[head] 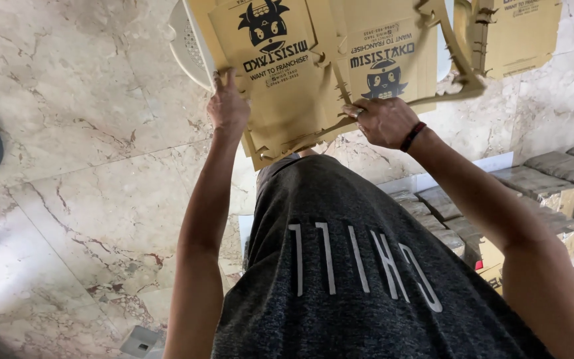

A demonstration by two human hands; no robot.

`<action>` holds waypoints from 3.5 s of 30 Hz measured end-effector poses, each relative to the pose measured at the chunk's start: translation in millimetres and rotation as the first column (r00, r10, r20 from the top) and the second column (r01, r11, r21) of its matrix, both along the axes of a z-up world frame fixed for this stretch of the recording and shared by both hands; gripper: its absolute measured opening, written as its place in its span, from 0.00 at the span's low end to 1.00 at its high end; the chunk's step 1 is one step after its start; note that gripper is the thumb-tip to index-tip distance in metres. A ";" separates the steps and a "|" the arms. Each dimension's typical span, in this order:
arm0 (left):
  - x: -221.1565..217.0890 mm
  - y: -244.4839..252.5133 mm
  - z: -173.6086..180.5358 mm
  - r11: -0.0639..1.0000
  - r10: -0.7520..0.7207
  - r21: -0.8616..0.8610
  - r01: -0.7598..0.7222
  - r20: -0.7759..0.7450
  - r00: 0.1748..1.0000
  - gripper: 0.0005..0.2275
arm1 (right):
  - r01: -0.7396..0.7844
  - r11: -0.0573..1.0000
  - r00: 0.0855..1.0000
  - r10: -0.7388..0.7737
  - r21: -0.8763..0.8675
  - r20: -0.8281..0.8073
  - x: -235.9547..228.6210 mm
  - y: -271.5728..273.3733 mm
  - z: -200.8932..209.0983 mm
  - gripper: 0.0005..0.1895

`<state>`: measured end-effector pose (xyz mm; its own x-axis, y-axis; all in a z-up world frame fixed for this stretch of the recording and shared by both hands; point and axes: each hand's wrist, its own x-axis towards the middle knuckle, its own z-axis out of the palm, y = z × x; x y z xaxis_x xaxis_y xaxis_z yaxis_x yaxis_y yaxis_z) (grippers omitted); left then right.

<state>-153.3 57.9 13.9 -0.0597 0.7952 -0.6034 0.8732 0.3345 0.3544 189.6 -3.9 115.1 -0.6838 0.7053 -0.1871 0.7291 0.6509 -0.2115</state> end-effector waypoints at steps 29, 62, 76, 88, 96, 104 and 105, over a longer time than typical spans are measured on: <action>-73.5 -26.5 24.3 0.957 0.279 -0.026 -0.290 0.364 0.888 0.31 | -0.115 0.993 0.972 0.114 -0.006 0.206 3.3 -5.7 -33.8 0.24; -35.3 -85.3 33.6 0.578 0.792 -0.552 -0.601 0.556 0.251 0.29 | -0.055 0.986 0.997 0.063 0.159 -0.045 14.3 -22.4 -44.0 0.11; -19.8 3.7 33.7 0.867 0.495 -0.181 -0.465 0.196 0.846 0.47 | -0.116 0.989 0.992 0.111 0.096 0.064 19.1 -15.3 -40.8 0.23; -14.2 27.6 -3.3 0.976 -0.171 -0.161 0.150 -0.129 0.977 0.30 | -0.161 0.987 0.978 0.160 0.001 0.134 17.2 -11.7 -38.1 0.25; -26.6 53.2 78.5 0.890 -0.293 -0.338 0.306 0.092 0.952 0.22 | -0.103 0.995 0.978 0.097 0.019 0.184 5.6 0.1 14.7 0.11; -16.3 49.5 71.1 0.895 -0.278 -0.350 0.277 0.048 0.959 0.26 | -0.052 0.985 0.999 0.053 0.165 -0.005 11.5 -18.9 -23.9 0.10; -21.0 47.1 37.8 0.891 -0.286 -0.352 0.287 0.056 0.957 0.26 | -0.044 0.986 0.999 0.044 0.160 0.002 13.2 -24.6 -35.7 0.10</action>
